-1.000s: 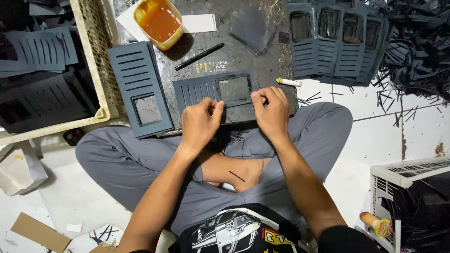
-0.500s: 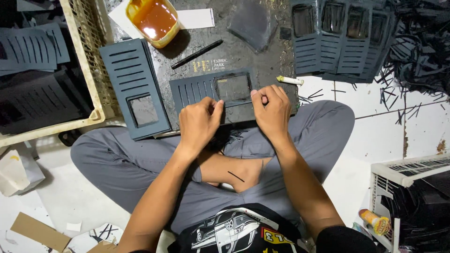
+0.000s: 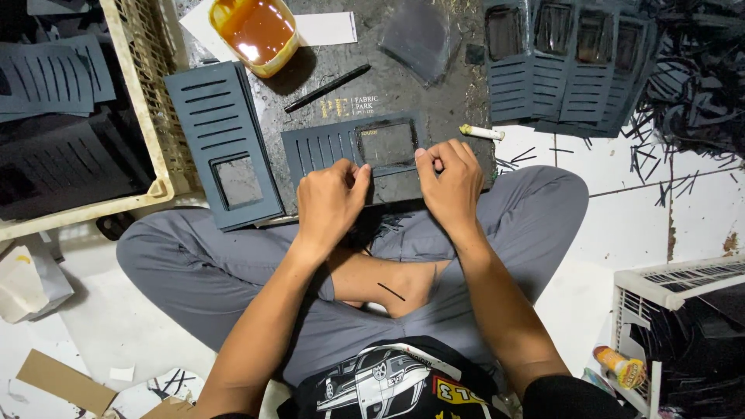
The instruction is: Applying glue to material and attaching small components to assemble a product
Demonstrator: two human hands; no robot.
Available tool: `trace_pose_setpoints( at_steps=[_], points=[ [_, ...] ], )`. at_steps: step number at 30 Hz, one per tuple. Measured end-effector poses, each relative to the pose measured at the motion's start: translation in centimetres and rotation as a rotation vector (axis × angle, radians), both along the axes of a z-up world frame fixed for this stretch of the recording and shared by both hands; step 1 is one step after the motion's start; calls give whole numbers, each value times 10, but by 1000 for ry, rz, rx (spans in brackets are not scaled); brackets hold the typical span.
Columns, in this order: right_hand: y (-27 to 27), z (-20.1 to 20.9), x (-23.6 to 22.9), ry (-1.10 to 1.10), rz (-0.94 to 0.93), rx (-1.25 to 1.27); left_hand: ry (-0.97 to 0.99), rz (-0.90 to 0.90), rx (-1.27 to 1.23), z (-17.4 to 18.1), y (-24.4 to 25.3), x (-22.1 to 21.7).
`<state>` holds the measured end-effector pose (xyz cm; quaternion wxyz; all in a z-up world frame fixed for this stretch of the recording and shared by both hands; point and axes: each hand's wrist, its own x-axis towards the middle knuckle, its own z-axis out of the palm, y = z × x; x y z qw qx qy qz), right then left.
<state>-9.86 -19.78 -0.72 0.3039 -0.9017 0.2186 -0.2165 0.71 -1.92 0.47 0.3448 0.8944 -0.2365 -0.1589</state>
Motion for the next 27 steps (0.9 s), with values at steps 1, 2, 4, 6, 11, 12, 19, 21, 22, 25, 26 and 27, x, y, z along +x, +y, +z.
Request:
trace_pose_setpoints(
  at_steps=[1,2,4,6,11,12,19,21,22,25,26,27],
  points=[
    [0,0,0,0,0,0,0,0,0,-1,0,0],
    [0,0,0,0,-2,-3,1,3,9,-1,0,0],
    [0,-1,0,-1,-4,-5,2,5,18,-2,-1,0],
    [0,-2,-1,-3,4,-17,9,5,12,-1,-1,1],
    [-2,-3,-1,0,19,-14,4,-19,-7,0,0,2],
    [-2,-4,-1,-3,26,-15,6,-19,-9,0,0,2],
    [0,-3,0,-2,15,-35,-1,-14,-4,-3,-1,2],
    [0,-3,-1,5,15,-46,4,-26,12,-3,0,1],
    [0,-4,-1,5,14,-45,4,-27,12,-5,-1,1],
    [1,-5,0,-2,8,-66,-10,-33,17,-8,-2,1],
    [1,-6,0,-5,3,-81,-22,-34,34,-9,-2,1],
    [2,-7,1,-9,-2,-96,-34,-35,52,-9,-2,1]
  ],
)
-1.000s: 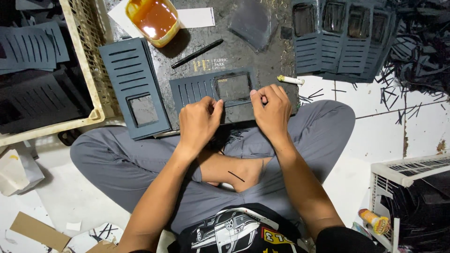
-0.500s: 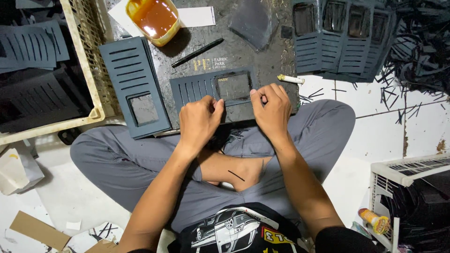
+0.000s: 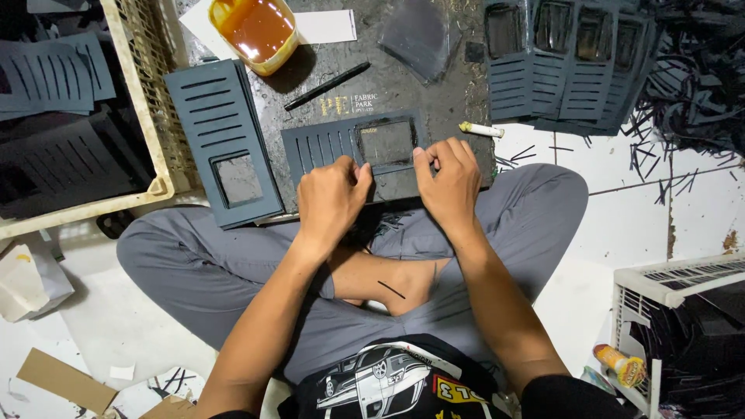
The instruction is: Applying glue to material and attaching small components to assemble a product
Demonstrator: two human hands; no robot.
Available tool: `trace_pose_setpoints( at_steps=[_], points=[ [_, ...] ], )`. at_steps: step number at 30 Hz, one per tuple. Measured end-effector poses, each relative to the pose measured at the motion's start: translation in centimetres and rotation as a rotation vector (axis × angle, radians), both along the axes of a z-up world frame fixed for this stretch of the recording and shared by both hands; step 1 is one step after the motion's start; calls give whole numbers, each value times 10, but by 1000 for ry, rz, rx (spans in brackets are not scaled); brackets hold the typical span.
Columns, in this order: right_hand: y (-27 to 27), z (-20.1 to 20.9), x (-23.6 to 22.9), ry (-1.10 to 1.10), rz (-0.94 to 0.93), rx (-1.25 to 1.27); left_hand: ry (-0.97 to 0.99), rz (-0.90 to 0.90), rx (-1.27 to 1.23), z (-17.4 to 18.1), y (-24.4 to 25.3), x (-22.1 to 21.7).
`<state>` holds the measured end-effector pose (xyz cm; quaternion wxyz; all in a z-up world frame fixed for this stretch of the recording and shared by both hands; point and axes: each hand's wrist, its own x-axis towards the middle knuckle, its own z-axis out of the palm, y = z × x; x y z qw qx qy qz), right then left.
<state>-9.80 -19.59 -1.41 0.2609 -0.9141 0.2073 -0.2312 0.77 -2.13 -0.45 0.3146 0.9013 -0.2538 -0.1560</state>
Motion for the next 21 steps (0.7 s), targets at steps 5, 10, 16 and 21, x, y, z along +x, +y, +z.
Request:
trace_pose_setpoints(
  at_steps=[5,10,16,21],
  points=[
    [-1,-4,-3,-14,15,-13,-17,-8,-8,2,0,-1],
    [-2,-2,-7,-77,15,74,64,68,-136,10,5,2],
    [14,13,0,-151,-26,31,112,70,-353,33,16,12],
    [24,8,22,-32,189,-162,-389,-126,-155,21,12,22]
  ],
)
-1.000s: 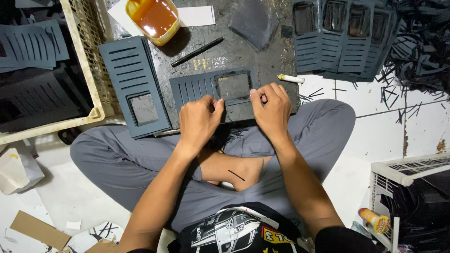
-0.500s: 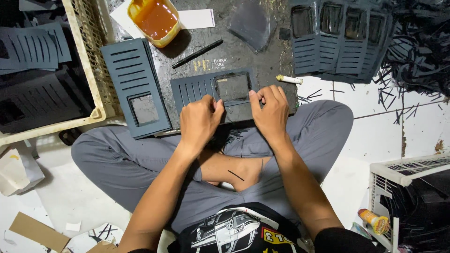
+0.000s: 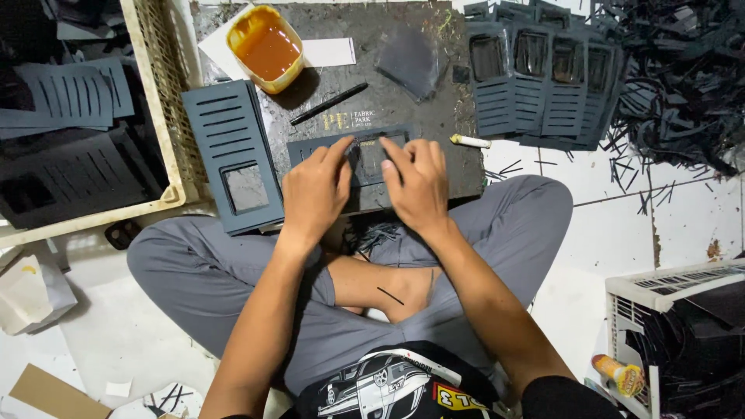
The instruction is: Applying glue to material and attaching small components to assemble a product
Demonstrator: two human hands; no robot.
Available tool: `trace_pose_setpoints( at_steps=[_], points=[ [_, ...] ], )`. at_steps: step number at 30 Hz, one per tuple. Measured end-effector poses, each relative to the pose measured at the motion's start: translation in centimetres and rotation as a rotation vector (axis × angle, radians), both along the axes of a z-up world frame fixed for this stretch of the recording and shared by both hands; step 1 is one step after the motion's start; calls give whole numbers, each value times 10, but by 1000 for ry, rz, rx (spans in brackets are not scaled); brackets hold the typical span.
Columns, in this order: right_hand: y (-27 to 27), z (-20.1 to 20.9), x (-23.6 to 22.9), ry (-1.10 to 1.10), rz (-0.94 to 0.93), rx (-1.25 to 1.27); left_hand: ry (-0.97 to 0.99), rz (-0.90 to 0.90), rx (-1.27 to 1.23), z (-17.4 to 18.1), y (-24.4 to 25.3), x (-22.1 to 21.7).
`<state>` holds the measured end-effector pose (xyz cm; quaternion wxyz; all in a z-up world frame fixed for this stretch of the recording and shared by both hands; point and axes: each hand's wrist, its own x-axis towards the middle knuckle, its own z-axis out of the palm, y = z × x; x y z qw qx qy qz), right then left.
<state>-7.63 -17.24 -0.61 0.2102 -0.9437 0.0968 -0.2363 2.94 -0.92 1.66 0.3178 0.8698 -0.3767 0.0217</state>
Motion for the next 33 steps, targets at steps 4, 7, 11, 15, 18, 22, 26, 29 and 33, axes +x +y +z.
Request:
trace_pose_setpoints(
  at_steps=[4,7,11,15,18,22,26,29,33],
  points=[
    [4,-7,17,41,30,-101,-104,-21,153,-12,-3,6],
    [7,-9,20,79,16,-141,-150,-7,211,-26,-4,6],
    [-1,-16,11,112,-90,-235,-247,57,258,-41,-9,2],
    [-11,-15,3,153,-217,-198,-261,95,263,-38,-11,1],
    [-20,-20,-1,108,-251,-286,-236,101,250,-33,-11,-1],
    [-20,-24,-3,68,-257,-266,-118,59,257,-25,-7,4],
    [-13,-26,-5,39,-172,-152,40,-13,203,-27,0,15],
    [-1,-22,1,35,-48,-64,54,-41,211,-26,1,19],
    [6,-24,13,-6,74,-146,79,-46,254,-14,-1,18]
  ],
)
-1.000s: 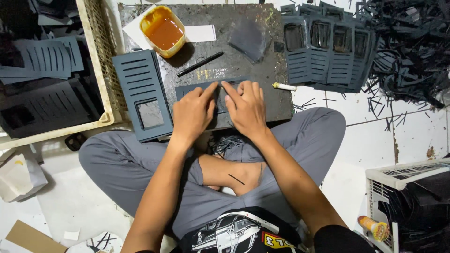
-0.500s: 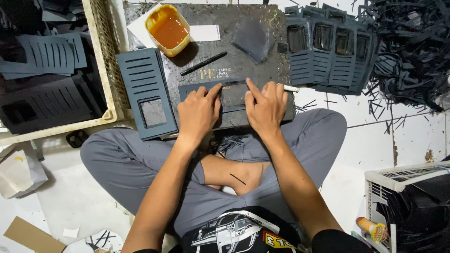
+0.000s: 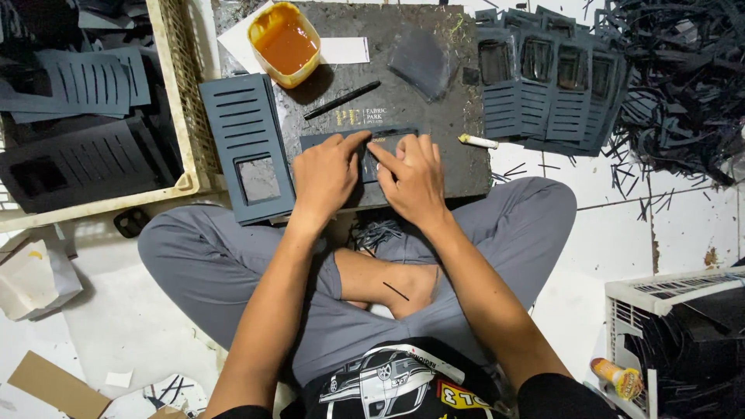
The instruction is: Applying glue to material and attaching small components to assemble a product
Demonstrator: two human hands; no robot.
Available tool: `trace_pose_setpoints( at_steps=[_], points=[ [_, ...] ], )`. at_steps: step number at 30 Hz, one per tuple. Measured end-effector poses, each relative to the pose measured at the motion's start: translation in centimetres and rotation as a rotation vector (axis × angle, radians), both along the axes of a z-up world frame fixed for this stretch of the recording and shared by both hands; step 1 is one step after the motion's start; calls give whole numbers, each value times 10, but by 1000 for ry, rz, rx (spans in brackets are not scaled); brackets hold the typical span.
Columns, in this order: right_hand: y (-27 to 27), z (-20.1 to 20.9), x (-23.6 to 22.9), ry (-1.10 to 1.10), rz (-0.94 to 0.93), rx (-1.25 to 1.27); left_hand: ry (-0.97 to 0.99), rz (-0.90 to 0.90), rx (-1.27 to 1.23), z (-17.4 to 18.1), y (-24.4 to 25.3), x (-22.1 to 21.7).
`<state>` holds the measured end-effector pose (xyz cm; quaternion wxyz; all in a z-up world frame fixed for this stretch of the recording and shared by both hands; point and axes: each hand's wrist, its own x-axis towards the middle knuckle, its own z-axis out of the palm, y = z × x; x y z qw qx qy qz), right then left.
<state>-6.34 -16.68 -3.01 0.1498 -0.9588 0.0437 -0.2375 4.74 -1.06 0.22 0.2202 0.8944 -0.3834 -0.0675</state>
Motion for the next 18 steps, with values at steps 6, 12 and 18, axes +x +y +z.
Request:
trace_pose_setpoints(
  at_steps=[6,12,18],
  points=[
    [6,7,-10,-7,56,-139,24,40,56,-12,-6,2],
    [17,9,-29,5,61,-182,56,21,69,-14,-5,2],
    [23,7,-41,33,-2,-37,85,-43,75,-5,-2,0]
  ],
)
